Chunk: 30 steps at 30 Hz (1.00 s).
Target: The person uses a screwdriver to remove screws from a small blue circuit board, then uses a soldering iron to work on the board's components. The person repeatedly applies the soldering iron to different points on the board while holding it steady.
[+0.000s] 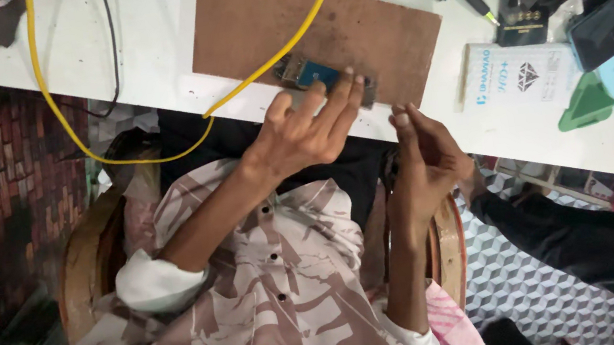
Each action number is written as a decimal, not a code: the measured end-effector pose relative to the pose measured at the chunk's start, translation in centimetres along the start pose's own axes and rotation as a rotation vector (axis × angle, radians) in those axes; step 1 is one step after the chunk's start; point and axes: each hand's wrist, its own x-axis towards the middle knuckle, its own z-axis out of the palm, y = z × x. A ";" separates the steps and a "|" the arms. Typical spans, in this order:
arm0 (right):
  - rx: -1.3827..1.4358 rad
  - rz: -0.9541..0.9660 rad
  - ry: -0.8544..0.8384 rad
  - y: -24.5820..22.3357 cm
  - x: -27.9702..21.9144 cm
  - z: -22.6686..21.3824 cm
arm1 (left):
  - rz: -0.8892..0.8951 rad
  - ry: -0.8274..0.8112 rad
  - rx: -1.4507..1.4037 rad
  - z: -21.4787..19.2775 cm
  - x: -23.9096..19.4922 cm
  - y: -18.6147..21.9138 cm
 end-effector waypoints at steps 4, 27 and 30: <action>0.063 -0.037 0.021 -2.4 -1.5 -0.5 | 0.131 0.241 0.088 -1.8 0.8 -1.3; -0.586 0.545 -0.732 -15.3 -0.7 -11.2 | -0.120 0.786 0.494 -10.3 2.4 0.0; -0.765 -0.224 -0.883 -17.1 -2.5 -9.0 | -0.151 0.805 0.577 -10.4 1.9 0.3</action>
